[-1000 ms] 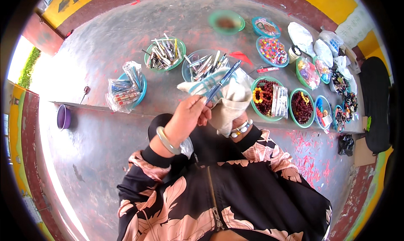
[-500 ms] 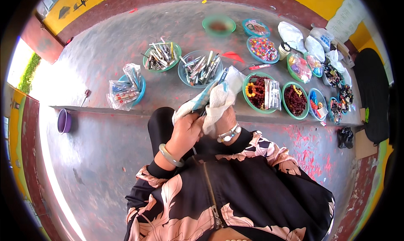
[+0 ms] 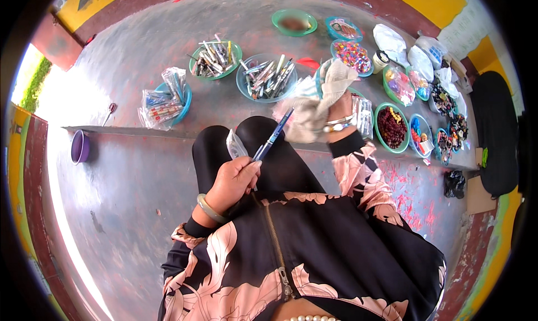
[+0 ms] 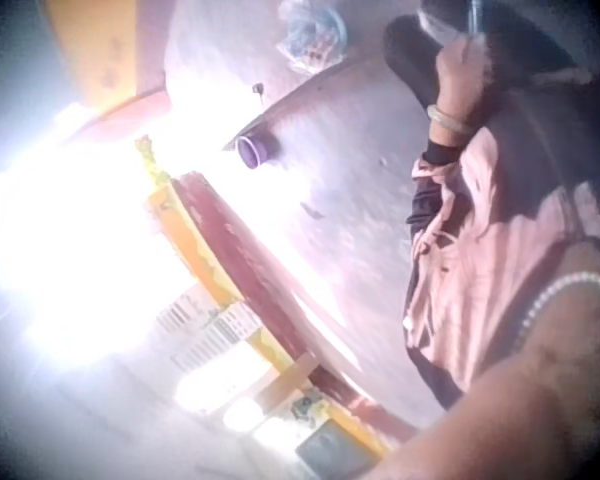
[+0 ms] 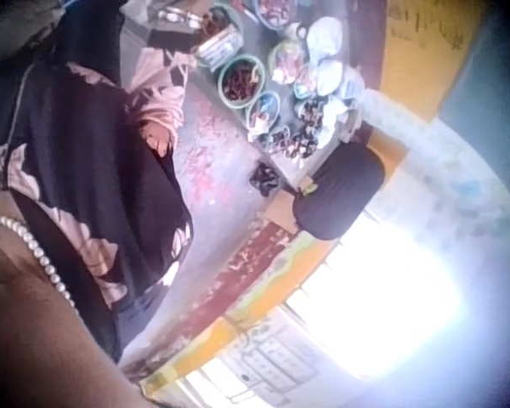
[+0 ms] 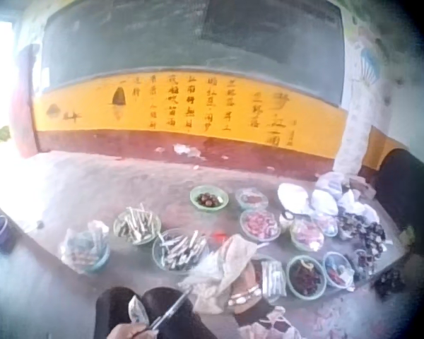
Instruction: The person sits on the floor and wipes several markers with a cloth, then places them into a small plastic bag. They repeat this process with multiple markers from a nearby bowl.
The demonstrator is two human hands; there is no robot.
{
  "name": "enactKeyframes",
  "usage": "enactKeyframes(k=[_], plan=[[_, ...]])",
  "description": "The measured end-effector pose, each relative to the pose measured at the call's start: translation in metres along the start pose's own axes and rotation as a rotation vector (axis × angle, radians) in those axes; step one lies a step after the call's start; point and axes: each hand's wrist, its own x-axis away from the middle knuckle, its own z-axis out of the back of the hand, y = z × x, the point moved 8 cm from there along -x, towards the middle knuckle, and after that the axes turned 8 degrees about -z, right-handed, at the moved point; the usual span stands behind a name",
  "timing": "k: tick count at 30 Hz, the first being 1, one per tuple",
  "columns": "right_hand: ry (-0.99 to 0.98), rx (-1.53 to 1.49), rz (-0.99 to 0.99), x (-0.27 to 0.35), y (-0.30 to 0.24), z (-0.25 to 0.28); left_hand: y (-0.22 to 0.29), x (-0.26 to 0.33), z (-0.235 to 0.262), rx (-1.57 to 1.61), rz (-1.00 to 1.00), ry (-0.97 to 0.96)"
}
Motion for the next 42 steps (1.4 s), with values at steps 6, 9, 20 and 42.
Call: enactKeyframes(k=[6,9,20,42], plan=[[-0.036,1.373,0.288,0.025,-0.034,-0.029,0.006,0.012,0.022,0.054,-0.05,0.097],[-0.229,1.089,0.138,0.033,-0.043,-0.045,0.005,0.011,0.025,0.028,-0.081,0.115],[-0.229,0.126,-0.328,0.058,-0.03,-0.088,0.006,0.005,0.022,-0.431,-0.358,0.106],[-0.365,0.915,0.249,0.084,-0.086,-0.164,-0.021,0.009,0.061,-0.18,-0.071,0.331]])
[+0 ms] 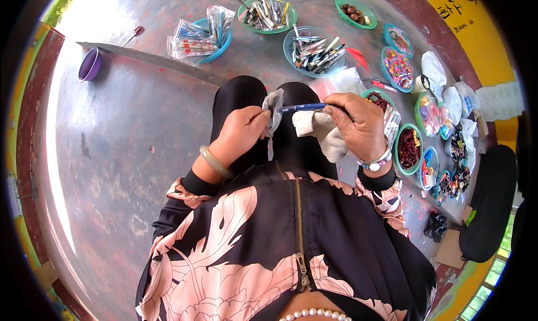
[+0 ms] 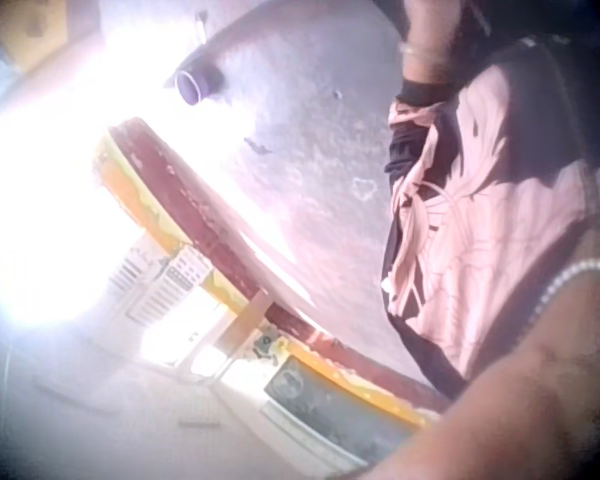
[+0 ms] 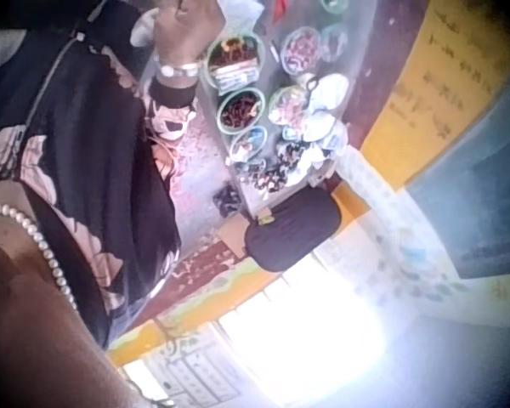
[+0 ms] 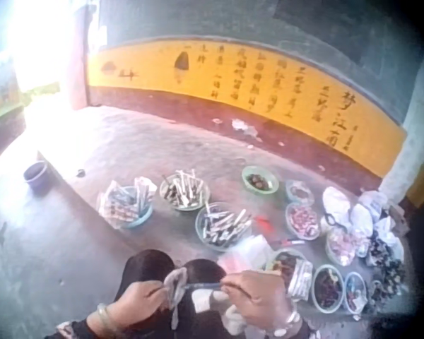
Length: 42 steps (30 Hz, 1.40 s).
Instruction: The person sits on the floor and wipes several markers with a cloth, then places them into a small plastic bag. They repeat this process with multiple markers from a nearby bowl.
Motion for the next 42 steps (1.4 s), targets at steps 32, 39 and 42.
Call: enactKeyframes(k=[32,39,42], plan=[[-0.209,0.395,0.355,0.004,-0.026,-0.078,0.003,0.011,-0.002,0.053,0.071,-0.009],[-0.341,0.404,0.209,0.0,0.001,-0.097,0.003,0.014,0.001,0.075,0.062,-0.008],[-0.429,0.339,0.153,0.005,0.007,-0.09,-0.001,0.015,0.003,0.082,0.086,0.009]])
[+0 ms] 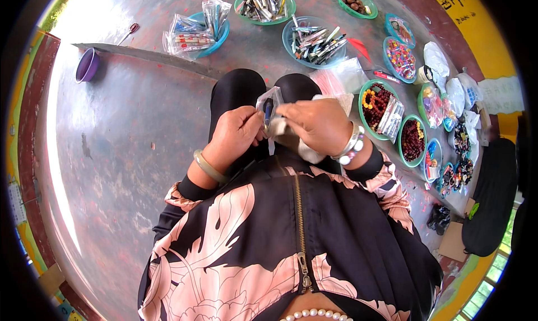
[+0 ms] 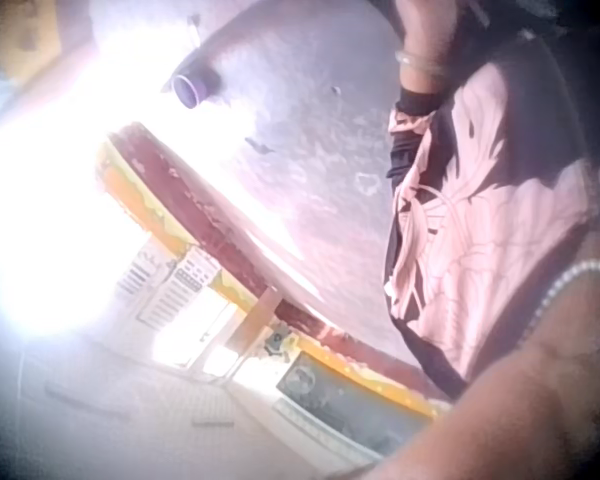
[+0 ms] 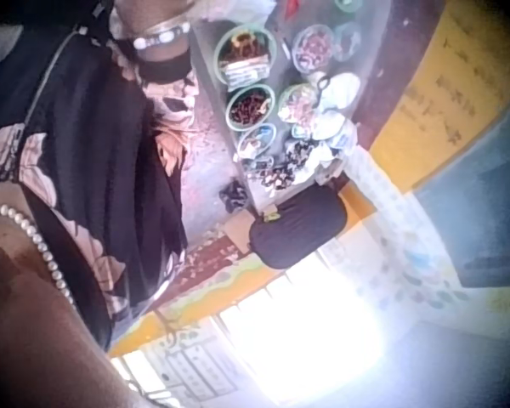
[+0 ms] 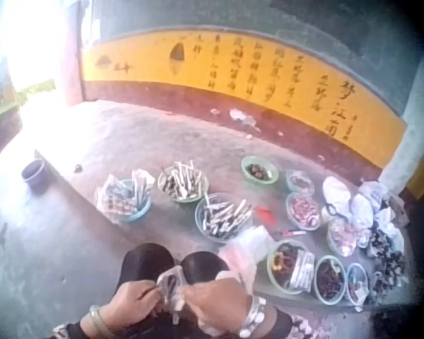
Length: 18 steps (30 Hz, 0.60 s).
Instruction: The person sits on the floor and wipes several markers with a cloth, then places them into a small plastic bag. They repeat this process with multiple markers from a nearby bowl.
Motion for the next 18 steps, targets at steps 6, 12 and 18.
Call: enactKeyframes(k=[6,12,18], plan=[[-0.374,-0.315,0.173,0.012,-0.016,-0.008,0.0,-0.002,0.0,-0.031,-0.007,-0.012],[0.047,0.101,0.093,-0.013,-0.014,-0.01,-0.002,-0.001,-0.003,-0.042,-0.041,-0.011],[-0.016,0.209,0.088,-0.017,-0.017,-0.035,-0.003,0.001,0.001,-0.037,-0.101,0.015]])
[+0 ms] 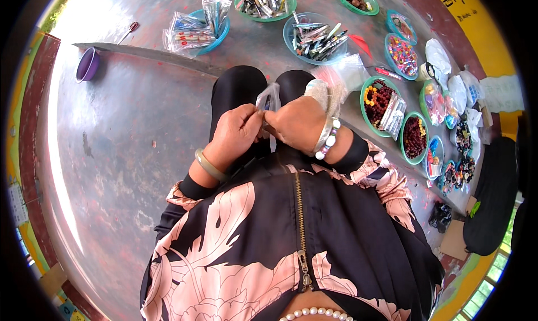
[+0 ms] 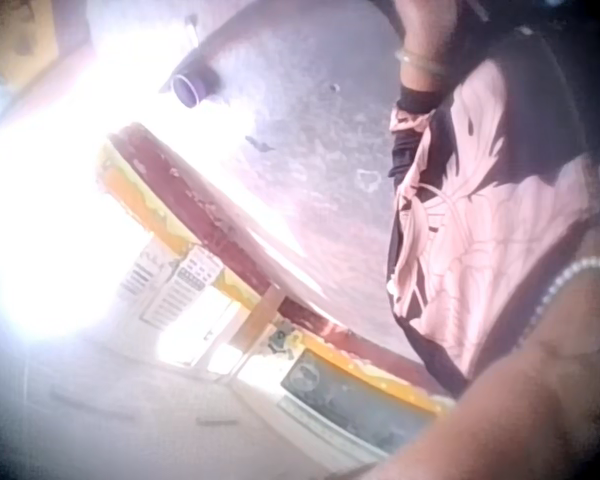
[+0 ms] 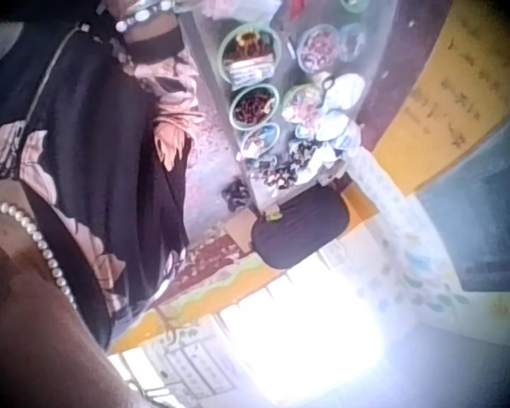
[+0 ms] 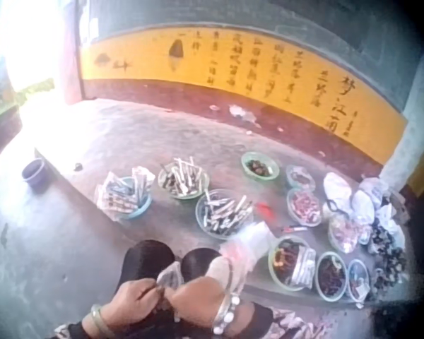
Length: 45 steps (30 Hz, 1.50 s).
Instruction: The person sits on the floor and wipes several markers with a cloth, then places them into a small plastic bag. They repeat this process with multiple markers from a nearby bowl.
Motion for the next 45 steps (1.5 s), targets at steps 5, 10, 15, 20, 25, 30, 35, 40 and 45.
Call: enactKeyframes(k=[5,10,15,20,25,30,35,40,45], plan=[[0.078,-0.227,0.043,0.003,0.005,0.036,-0.003,0.003,0.002,0.018,0.002,0.007],[-0.025,-0.555,0.087,0.003,0.01,0.007,-0.008,0.001,0.002,0.099,0.027,0.037],[-0.144,-0.19,-0.052,0.001,0.012,-0.001,-0.001,0.002,-0.001,0.072,0.039,0.009],[-0.278,0.005,0.035,0.001,0.004,-0.015,-0.002,0.003,-0.005,-0.022,-0.013,-0.03],[-0.285,-0.104,0.057,0.003,0.01,-0.019,0.001,0.005,-0.004,-0.052,-0.034,-0.032],[-0.446,-0.043,0.074,0.006,0.009,-0.044,-0.002,0.004,-0.01,-0.058,-0.056,-0.067],[-0.433,-0.058,0.065,0.005,0.009,-0.048,0.001,0.005,-0.012,-0.065,-0.042,-0.095],[-0.122,-0.151,0.127,0.004,0.013,-0.027,0.0,0.004,-0.001,-0.205,-0.08,-0.074],[-0.013,-0.313,-0.015,0.006,0.028,-0.012,-0.002,0.0,0.003,-0.27,-0.076,-0.062]])
